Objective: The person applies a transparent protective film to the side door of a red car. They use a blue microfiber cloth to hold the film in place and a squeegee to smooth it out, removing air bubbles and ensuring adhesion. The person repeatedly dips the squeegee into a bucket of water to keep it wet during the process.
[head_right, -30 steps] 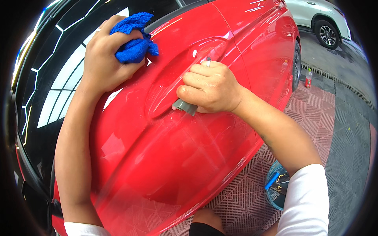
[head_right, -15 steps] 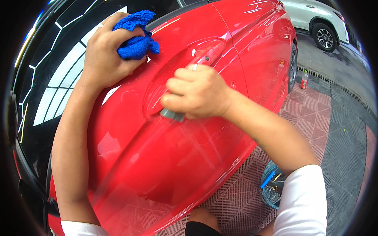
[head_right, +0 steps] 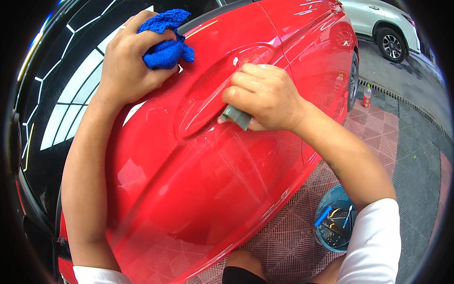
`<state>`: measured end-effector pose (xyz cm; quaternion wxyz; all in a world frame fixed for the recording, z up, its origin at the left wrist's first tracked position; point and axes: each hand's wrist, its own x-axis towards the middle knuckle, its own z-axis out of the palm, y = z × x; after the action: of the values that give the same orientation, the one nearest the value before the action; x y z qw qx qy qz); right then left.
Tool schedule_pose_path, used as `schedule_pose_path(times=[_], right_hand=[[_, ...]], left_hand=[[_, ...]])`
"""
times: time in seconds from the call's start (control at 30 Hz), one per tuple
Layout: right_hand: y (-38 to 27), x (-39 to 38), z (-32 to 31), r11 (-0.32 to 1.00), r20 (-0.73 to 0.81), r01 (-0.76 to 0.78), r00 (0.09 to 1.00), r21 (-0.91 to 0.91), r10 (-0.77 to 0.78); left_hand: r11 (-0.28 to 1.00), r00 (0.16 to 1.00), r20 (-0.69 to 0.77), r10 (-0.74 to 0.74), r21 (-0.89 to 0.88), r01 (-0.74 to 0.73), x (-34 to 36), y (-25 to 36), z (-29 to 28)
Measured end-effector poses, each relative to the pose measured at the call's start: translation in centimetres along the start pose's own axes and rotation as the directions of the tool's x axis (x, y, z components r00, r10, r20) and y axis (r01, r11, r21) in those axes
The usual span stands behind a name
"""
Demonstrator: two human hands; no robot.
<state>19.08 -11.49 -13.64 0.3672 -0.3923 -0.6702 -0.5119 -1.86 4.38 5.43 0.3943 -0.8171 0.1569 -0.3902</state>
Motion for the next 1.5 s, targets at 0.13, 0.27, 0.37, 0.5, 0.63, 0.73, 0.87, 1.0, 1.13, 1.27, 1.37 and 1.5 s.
schedule_pose_path(times=[0.13, 0.27, 0.37, 0.5, 0.63, 0.73, 0.87, 1.0, 1.13, 1.27, 1.37, 1.5], right_hand=[[-0.2, 1.2, 0.4, 0.996, 0.058, 0.082, 0.995, -0.044, -0.079], [-1.9, 2.7, 1.6, 0.990, 0.029, 0.144, 0.989, -0.002, -0.144], [-2.6, 3.3, 2.1, 0.983, 0.008, 0.184, 0.983, -0.018, -0.184], [0.5, 0.7, 0.7, 0.990, 0.070, 0.127, 0.990, -0.059, -0.123], [-2.7, 2.7, 3.1, 0.988, -0.022, 0.157, 0.987, -0.001, -0.157], [-2.9, 2.8, 3.7, 0.991, -0.061, 0.135, 0.989, 0.014, -0.134], [0.1, 0.5, 1.3, 0.993, 0.014, 0.090, 0.996, -0.076, -0.089], [-2.4, 2.0, 3.7, 0.978, -0.085, 0.182, 0.978, -0.099, -0.190], [-0.5, 0.7, 2.3, 0.978, -0.052, 0.161, 0.984, -0.130, -0.169], [-2.0, 2.3, 3.7, 0.966, -0.144, 0.226, 0.959, -0.130, -0.243], [-2.2, 1.6, 3.7, 0.969, -0.107, 0.194, 0.972, -0.150, -0.211], [-0.4, 0.9, 2.3, 0.973, -0.061, 0.172, 0.981, -0.154, -0.183]], left_hand=[[1.000, 1.000, 0.024, -0.016, -0.003, 0.016, 0.0, 0.1, -0.2], [0.996, 0.999, 0.035, -0.042, -0.074, 0.044, 0.3, 0.5, -0.1], [0.996, 0.996, 0.053, -0.068, -0.055, 0.071, -0.1, 0.1, -0.5], [0.998, 1.000, -0.024, 0.006, -0.068, -0.008, 0.3, 0.1, 0.2], [0.998, 0.999, 0.018, -0.030, -0.052, 0.031, 0.1, 0.3, 0.0], [0.997, 1.000, 0.017, -0.022, -0.077, 0.023, -0.1, 0.2, 0.1], [0.999, 0.999, 0.038, -0.009, -0.053, 0.011, 0.6, 0.3, 0.0], [1.000, 1.000, -0.025, 0.016, -0.009, -0.016, 0.0, -0.2, 0.4], [0.999, 0.999, 0.035, -0.008, -0.047, 0.009, 0.3, -0.2, -0.4], [1.000, 1.000, 0.028, -0.002, -0.015, 0.002, 0.2, -0.2, -0.1], [0.968, 0.997, -0.046, -0.064, -0.244, 0.051, 0.6, 0.7, 0.4], [0.980, 0.998, -0.005, -0.062, -0.190, 0.060, 0.6, 0.6, -0.1]])
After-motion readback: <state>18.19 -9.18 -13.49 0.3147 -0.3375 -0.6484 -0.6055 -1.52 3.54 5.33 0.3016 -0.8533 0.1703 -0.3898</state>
